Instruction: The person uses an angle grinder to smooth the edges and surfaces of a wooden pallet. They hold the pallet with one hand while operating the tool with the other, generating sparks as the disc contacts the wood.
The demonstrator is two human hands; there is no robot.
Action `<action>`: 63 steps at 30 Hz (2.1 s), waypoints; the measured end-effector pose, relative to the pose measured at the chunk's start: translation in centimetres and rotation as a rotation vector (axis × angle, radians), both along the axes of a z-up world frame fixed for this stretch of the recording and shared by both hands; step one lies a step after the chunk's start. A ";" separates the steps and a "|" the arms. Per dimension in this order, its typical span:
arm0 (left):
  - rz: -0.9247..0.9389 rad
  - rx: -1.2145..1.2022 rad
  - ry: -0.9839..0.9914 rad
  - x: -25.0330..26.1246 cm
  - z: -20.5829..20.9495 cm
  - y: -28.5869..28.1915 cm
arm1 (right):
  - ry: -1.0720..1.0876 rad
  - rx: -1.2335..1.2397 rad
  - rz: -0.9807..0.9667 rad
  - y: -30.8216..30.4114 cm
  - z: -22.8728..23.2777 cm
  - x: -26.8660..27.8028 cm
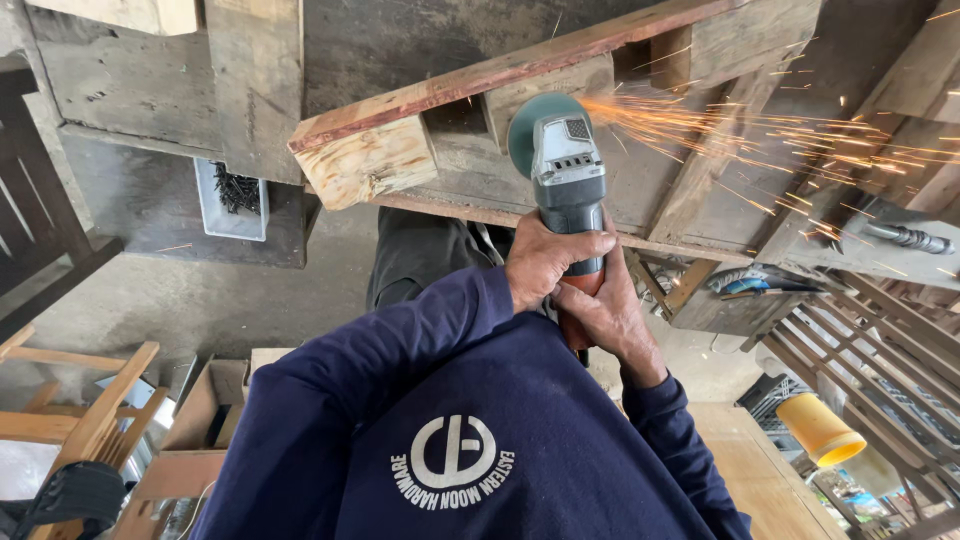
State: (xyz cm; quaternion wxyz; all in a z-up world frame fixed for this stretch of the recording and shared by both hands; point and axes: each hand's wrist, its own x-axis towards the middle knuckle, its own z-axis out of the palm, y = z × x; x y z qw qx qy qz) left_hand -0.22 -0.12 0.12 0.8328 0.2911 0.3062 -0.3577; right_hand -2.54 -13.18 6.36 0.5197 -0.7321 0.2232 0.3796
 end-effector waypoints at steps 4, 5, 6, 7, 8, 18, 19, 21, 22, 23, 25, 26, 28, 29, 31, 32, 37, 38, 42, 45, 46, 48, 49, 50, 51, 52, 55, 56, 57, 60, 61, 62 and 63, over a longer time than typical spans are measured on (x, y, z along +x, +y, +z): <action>0.034 -0.001 -0.024 -0.6 0.4 -0.2 | -0.012 0.019 0.006 -0.2 0.3 -0.1; 0.032 -0.003 -0.017 -0.8 0.4 -0.2 | -0.008 0.012 0.026 -0.3 0.3 -0.1; 0.031 -0.005 -0.010 -0.9 0.4 -0.2 | -0.003 0.004 0.047 -0.3 0.4 -0.2; 0.028 -0.005 -0.002 -1.0 0.4 -0.3 | 0.001 -0.002 0.067 -0.4 0.4 -0.2; 0.022 -0.008 0.011 -1.1 0.2 -0.4 | -0.013 -0.017 0.079 -0.5 0.4 -0.1; 0.048 -0.084 -0.144 1.0 -2.3 -4.0 | -0.073 -0.090 0.090 -2.7 0.4 3.2; 0.043 -0.081 -0.134 1.4 -2.5 -4.3 | -0.093 -0.088 0.098 -3.1 0.3 3.6; 0.062 -0.094 -0.130 1.8 -2.5 -4.6 | -0.165 -0.075 0.153 -3.6 0.2 4.2; 0.072 -0.099 -0.127 1.9 -2.4 -4.6 | -0.200 -0.068 0.181 -3.8 0.1 4.4; 0.069 -0.096 -0.111 1.8 -2.2 -4.5 | -0.158 -0.087 0.205 -3.9 0.1 4.5; 0.064 -0.092 -0.081 1.5 -1.8 -4.4 | -0.076 -0.129 0.254 -4.2 0.1 4.6; 0.090 -0.089 -0.083 1.3 -1.5 -4.3 | -0.080 -0.154 0.296 -4.3 0.2 4.6; 0.136 -0.083 -0.087 1.2 -1.4 -4.3 | -0.090 -0.207 0.374 -4.4 0.2 4.7; 0.105 -0.076 -0.082 1.0 -1.3 -4.5 | -0.055 -0.205 0.336 -4.5 0.3 4.5; 0.043 -0.061 -0.075 0.9 -1.5 -4.8 | 0.009 -0.202 0.259 -4.5 0.4 4.3; 0.055 -0.074 -0.074 0.9 -1.6 -4.9 | -0.005 -0.183 0.234 -4.5 0.4 4.3; 0.106 -0.072 -0.041 1.5 -1.9 -5.1 | -0.088 -0.193 0.351 -4.5 0.4 4.8; 0.105 -0.071 -0.054 1.5 -1.9 -5.0 | -0.070 -0.183 0.332 -4.5 0.4 4.9; 0.074 -0.100 -0.061 0.8 -1.6 -4.8 | -0.047 -0.132 0.229 -4.2 0.7 4.4; 0.130 -0.137 -0.082 1.4 -1.7 -5.0 | -0.071 -0.189 0.306 -4.0 0.9 5.0; 0.159 -0.148 -0.089 1.4 -1.7 -5.0 | -0.071 -0.224 0.354 -4.0 0.9 5.1; 0.121 -0.114 -0.105 1.4 -1.8 -5.1 | -0.042 -0.158 0.266 -3.9 1.0 5.1; 0.104 -0.097 -0.108 1.3 -1.8 -5.1 | -0.023 -0.123 0.223 -3.8 1.1 5.0; 0.098 -0.117 -0.092 1.0 -1.8 -5.0 | -0.031 -0.122 0.209 -3.7 1.1 4.9; 0.096 -0.137 -0.080 1.0 -1.8 -5.1 | -0.043 -0.120 0.199 -3.7 1.2 5.0; 0.093 -0.157 -0.068 0.9 -1.8 -5.1 | -0.054 -0.118 0.190 -3.7 1.3 5.0; 0.113 -0.135 -0.059 1.4 -1.7 -5.2 | -0.059 -0.277 0.357 -3.7 1.5 5.2; 0.102 -0.145 -0.064 1.5 -1.7 -5.3 | -0.030 -0.250 0.300 -3.7 1.6 5.3; 0.091 -0.155 -0.066 1.5 -1.6 -5.3 | 0.003 -0.223 0.243 -3.7 1.7 5.2; 0.083 -0.157 -0.049 1.5 -1.3 -5.0 | -0.026 -0.173 0.199 -3.7 1.7 5.1; 0.085 -0.152 -0.042 1.6 -1.2 -4.9 | -0.059 -0.161 0.205 -3.7 1.7 5.2; 0.082 -0.144 -0.042 1.6 -1.1 -4.7 | -0.025 -0.213 0.254 -3.7 1.6 5.3; 0.077 -0.136 -0.038 1.5 -1.0 -4.6 | 0.011 -0.265 0.301 -3.7 1.5 5.2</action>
